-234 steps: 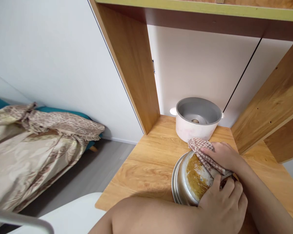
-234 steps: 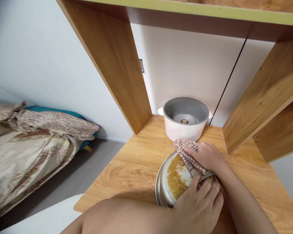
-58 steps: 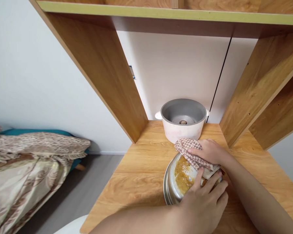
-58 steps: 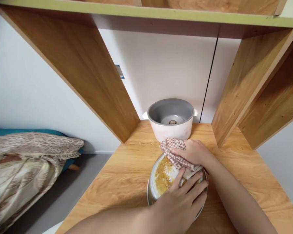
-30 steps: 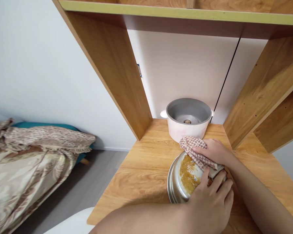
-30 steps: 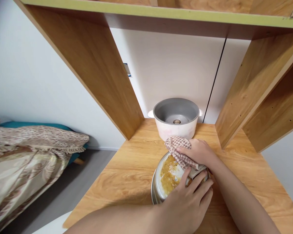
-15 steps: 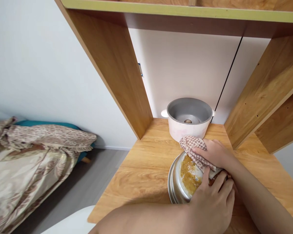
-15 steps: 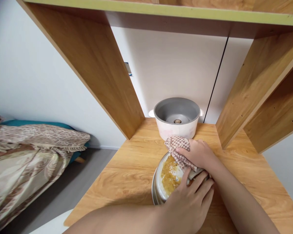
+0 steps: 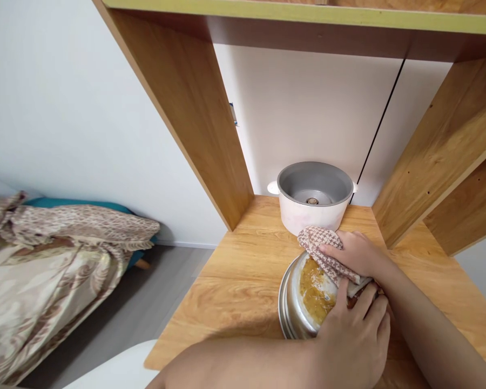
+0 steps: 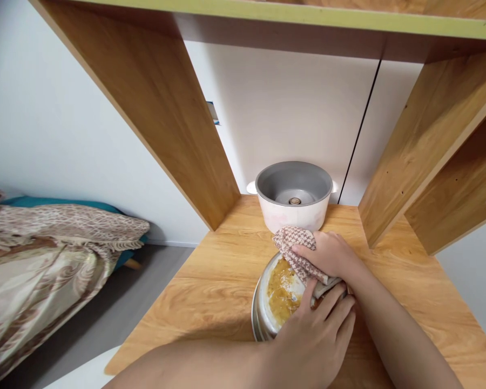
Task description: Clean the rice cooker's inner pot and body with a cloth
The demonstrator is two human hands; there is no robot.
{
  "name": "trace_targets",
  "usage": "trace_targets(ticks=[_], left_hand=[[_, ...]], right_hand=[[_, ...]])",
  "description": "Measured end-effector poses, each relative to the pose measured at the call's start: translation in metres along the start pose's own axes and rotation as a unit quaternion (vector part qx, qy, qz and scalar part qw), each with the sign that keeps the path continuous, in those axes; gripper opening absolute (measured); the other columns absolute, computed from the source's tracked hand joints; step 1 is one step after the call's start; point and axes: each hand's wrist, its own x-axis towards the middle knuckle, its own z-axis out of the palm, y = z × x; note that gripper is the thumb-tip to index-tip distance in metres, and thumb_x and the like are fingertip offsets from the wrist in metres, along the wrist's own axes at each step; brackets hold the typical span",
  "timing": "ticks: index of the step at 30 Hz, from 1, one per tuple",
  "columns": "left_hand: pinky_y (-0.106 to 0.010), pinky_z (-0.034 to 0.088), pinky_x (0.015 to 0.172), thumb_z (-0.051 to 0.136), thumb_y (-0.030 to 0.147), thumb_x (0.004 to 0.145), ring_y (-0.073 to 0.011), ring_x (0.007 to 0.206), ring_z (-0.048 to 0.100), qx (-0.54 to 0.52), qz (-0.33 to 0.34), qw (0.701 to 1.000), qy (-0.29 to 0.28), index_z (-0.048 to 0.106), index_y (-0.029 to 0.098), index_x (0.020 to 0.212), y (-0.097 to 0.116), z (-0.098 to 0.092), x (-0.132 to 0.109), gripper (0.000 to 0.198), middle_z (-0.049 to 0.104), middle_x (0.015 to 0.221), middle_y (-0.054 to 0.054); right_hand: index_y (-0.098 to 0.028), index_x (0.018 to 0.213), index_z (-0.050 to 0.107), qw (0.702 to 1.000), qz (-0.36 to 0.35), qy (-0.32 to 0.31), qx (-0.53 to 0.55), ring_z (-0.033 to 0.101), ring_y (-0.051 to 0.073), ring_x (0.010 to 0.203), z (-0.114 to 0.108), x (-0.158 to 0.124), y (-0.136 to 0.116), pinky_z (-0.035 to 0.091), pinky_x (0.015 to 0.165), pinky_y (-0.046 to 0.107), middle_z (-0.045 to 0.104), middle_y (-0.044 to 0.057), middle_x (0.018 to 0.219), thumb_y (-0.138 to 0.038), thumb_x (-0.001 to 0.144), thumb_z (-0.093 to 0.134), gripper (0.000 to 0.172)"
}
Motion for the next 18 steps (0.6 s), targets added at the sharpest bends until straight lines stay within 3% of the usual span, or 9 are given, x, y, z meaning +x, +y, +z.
trace_targets(ticks=[3, 9, 15, 18], left_hand=[[-0.054, 0.03, 0.111, 0.041, 0.027, 0.105, -0.0294, 0.131, 0.049, 0.005, -0.004, 1.0, -0.001, 0.072, 0.018, 0.125, 0.0, 0.0, 0.001, 0.038, 0.066, 0.137, -0.009], [-0.054, 0.03, 0.112, 0.041, 0.027, 0.105, -0.0289, 0.132, 0.049, 0.007, -0.005, 1.0, -0.002, 0.072, 0.019, 0.125, 0.001, 0.001, 0.001, 0.038, 0.065, 0.139, -0.009], [-0.054, 0.031, 0.109, 0.04, 0.026, 0.106, -0.0283, 0.129, 0.051, 0.001, -0.015, 1.0, 0.009, 0.072, 0.017, 0.124, 0.001, 0.001, 0.003, 0.038, 0.068, 0.134, -0.009], [-0.055, 0.029, 0.111, 0.04, 0.026, 0.106, -0.0276, 0.126, 0.052, -0.004, -0.019, 1.0, 0.012, 0.072, 0.017, 0.123, 0.002, 0.001, 0.003, 0.037, 0.068, 0.133, -0.008]], right_hand=[[-0.023, 0.098, 0.07, 0.999, -0.028, -0.003, 0.037, 0.069, 0.026, 0.095, -0.003, 0.0, 0.001, 0.042, 0.077, 0.032, 0.078, 0.008, 0.102, -0.062, 0.098, 0.048, 0.045], [-0.022, 0.089, 0.074, 0.999, 0.017, 0.023, -0.016, 0.07, 0.029, 0.092, -0.004, 0.0, -0.004, 0.043, 0.076, 0.034, 0.078, 0.01, 0.093, -0.065, 0.096, 0.05, 0.049], [-0.025, 0.097, 0.075, 0.993, -0.052, -0.016, 0.107, 0.07, 0.024, 0.091, -0.002, 0.004, 0.007, 0.045, 0.076, 0.029, 0.079, 0.004, 0.098, -0.06, 0.098, 0.051, 0.043], [-0.023, 0.09, 0.075, 0.997, -0.024, -0.005, 0.077, 0.07, 0.025, 0.087, -0.001, 0.006, 0.007, 0.044, 0.072, 0.03, 0.079, 0.005, 0.091, -0.062, 0.096, 0.051, 0.046]])
